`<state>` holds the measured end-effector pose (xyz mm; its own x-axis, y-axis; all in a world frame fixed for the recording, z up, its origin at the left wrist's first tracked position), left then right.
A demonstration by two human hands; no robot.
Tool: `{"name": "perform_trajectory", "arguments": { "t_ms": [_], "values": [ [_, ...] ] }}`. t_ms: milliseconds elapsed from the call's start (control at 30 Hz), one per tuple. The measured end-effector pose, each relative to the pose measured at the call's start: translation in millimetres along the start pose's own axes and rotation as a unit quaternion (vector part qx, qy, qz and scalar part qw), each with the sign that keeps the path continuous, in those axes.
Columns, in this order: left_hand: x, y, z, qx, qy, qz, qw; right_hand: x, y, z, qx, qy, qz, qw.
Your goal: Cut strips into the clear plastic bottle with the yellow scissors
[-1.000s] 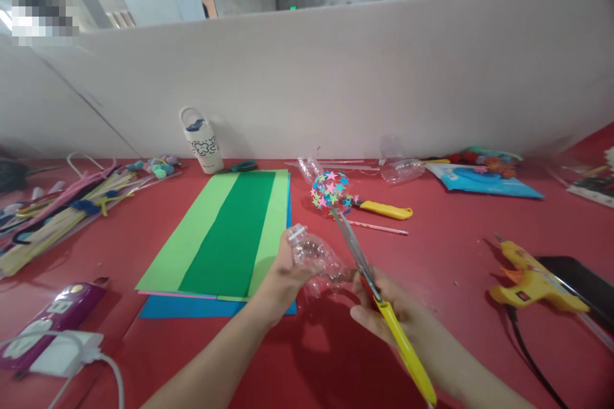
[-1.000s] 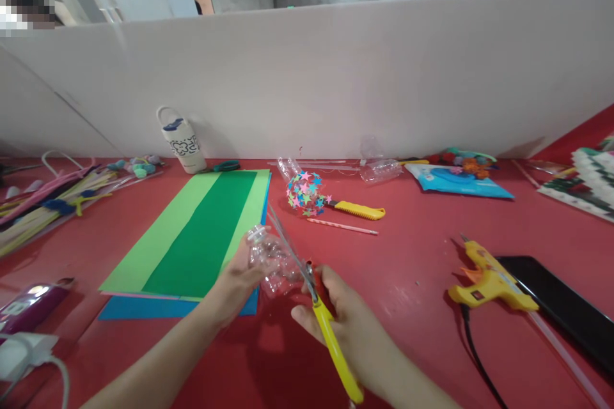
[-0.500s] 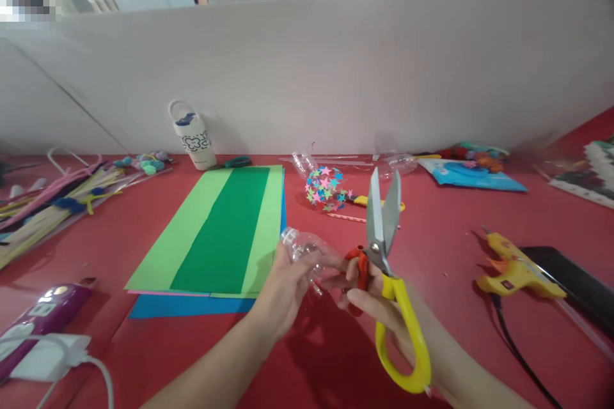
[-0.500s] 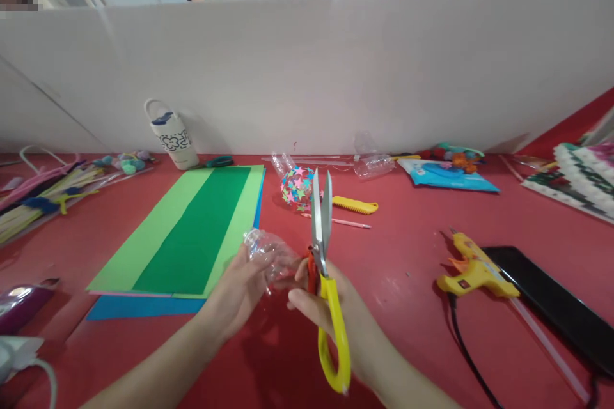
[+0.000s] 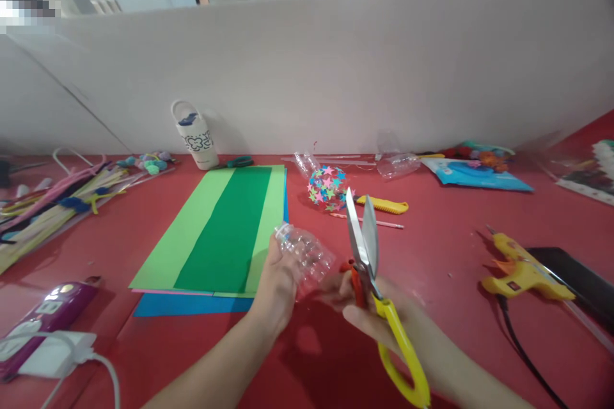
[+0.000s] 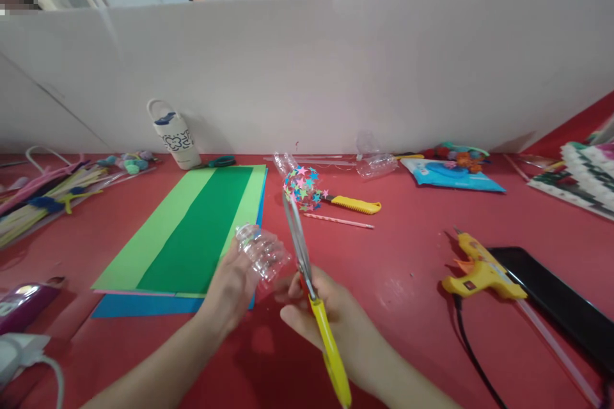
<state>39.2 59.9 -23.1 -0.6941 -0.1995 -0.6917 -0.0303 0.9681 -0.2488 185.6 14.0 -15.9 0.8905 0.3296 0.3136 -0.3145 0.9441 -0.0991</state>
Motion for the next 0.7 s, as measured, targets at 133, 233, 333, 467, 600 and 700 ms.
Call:
{"name": "perform_trajectory", "arguments": {
  "t_ms": [133,233,333,467,600,700],
  "values": [
    [9.5,13.3,-17.9,-0.03,-0.033,-0.041,0.998,14.3,-8.7,-0.8,-0.012,-0.067,0.117,0.991],
    [12.3,22.2,-31.1,-0.057,-0.038,-0.038,0.997,25.3,-15.6,-2.7,-0.025,-0.139,0.163,0.976],
    [13.3,25.8,-41.4,-0.078,-0.042,-0.03,0.996,26.2,-18.1,-0.6,-0.047,-0.146,0.185,0.971],
    [12.7,23.9,-46.7,-0.077,-0.035,-0.033,0.996,14.1,-15.0,4.8,-0.049,-0.163,0.215,0.962],
    [10.1,20.2,-45.5,-0.068,-0.007,-0.038,0.997,8.4,-11.1,7.6,-0.055,-0.148,0.188,0.969],
    [8.5,18.6,-43.8,-0.065,-0.003,-0.036,0.997,4.4,-13.3,5.1,-0.063,-0.149,0.194,0.968]
  ]
}}
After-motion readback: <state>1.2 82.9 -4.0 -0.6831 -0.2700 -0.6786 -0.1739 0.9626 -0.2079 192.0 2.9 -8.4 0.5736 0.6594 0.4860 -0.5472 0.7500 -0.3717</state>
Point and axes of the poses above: each hand's wrist, its own y-axis towards the middle knuckle, its own x-axis out of the back of the hand, z = x × y, the point moved 6 cm from there along y, towards the middle knuckle, and after that the axes turned 10 degrees about -y, right-handed, at the moved point
